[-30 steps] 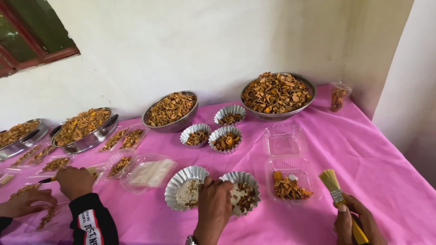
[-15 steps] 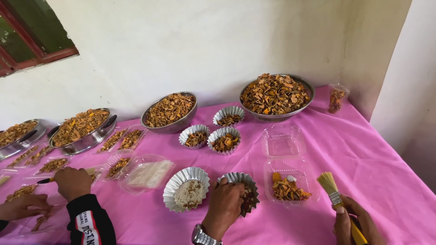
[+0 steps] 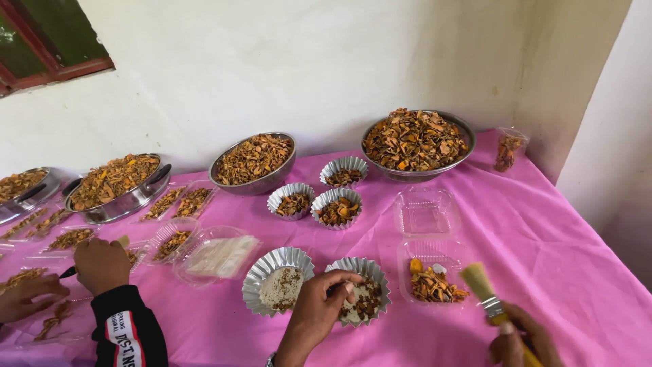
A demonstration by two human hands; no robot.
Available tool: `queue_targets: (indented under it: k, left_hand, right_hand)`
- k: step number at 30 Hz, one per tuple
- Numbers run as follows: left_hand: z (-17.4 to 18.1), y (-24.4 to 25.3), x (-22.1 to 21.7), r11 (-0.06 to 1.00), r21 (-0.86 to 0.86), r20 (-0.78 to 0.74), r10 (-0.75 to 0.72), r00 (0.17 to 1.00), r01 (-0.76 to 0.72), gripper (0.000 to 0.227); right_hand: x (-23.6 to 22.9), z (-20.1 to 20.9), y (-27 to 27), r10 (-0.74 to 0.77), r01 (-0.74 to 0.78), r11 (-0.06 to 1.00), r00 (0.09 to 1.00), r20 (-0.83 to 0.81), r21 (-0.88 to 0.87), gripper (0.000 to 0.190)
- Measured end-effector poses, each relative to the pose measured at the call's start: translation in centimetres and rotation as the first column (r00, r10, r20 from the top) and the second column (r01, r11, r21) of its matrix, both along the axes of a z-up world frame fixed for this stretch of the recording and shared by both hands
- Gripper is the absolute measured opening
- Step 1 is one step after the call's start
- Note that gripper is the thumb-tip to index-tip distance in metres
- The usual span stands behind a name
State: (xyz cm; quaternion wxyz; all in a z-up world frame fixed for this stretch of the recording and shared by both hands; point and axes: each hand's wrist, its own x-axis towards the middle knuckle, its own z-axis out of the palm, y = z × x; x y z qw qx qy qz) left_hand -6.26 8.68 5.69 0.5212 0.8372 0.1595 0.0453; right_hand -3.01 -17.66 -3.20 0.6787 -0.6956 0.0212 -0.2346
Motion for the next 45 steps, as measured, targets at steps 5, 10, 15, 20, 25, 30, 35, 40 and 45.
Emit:
queue_targets:
  k: [5,10,15,20,25,30,35,40,45]
  left_hand:
    - [-2.0,-0.2,-0.4,0.991,-0.121,0.177,-0.029,0.984,0.051,0.020]
    - [-3.2,-0.6,-0.4,0.990,-0.143,0.231,0.018,0.973,0.016,0.014]
    - [-3.3,0.0,-0.7,0.953,-0.274,0.218,0.192,0.957,-0.129,0.020]
    - [-4.2,0.1,-1.0,0.916,-0.397,0.359,0.091,0.929,0.064,0.017]
    - [-4.8,1.1,-1.4,0.922,-0.387,0.373,0.150,0.916,0.007,0.018]
    - [-6.2,0.1,-2.3,0.953,-0.043,0.743,0.230,0.629,-0.298,0.018]
    - [-8.3,-0.4,-2.9,0.934,0.019,0.797,0.201,0.570,-0.356,0.016]
    - [-8.8,-0.3,-3.4,0.946,0.008,0.799,0.189,0.571,-0.324,0.015]
    - [-8.2,0.0,-3.5,0.960,-0.010,0.828,0.165,0.535,-0.281,0.013]
  right_hand:
    - [2.8,-3.5,2.2,0.496,-0.492,0.820,0.866,-0.065,-0.292,0.060]
    - [-1.8,-0.7,7.9,0.327,-0.290,0.875,0.945,0.030,-0.388,0.037]
    - [-1.6,-0.4,4.5,0.492,-0.616,0.687,0.784,-0.378,-0.386,0.047]
    - [-3.2,0.6,8.3,0.231,-0.167,0.900,0.966,0.116,-0.402,0.029]
    - [-2.5,-0.5,6.1,0.253,-0.172,0.848,0.962,0.098,-0.502,0.025]
    - [-4.3,1.5,5.8,0.256,-0.235,0.954,0.962,0.099,-0.188,0.036]
    - [-4.1,-0.7,6.0,0.201,-0.159,0.961,0.964,0.174,-0.228,0.032]
    - [-4.7,-0.9,6.6,0.215,-0.164,0.946,0.963,0.160,-0.280,0.032]
    - [-5.4,-0.1,7.4,0.266,-0.126,0.859,0.938,0.222,-0.497,0.033]
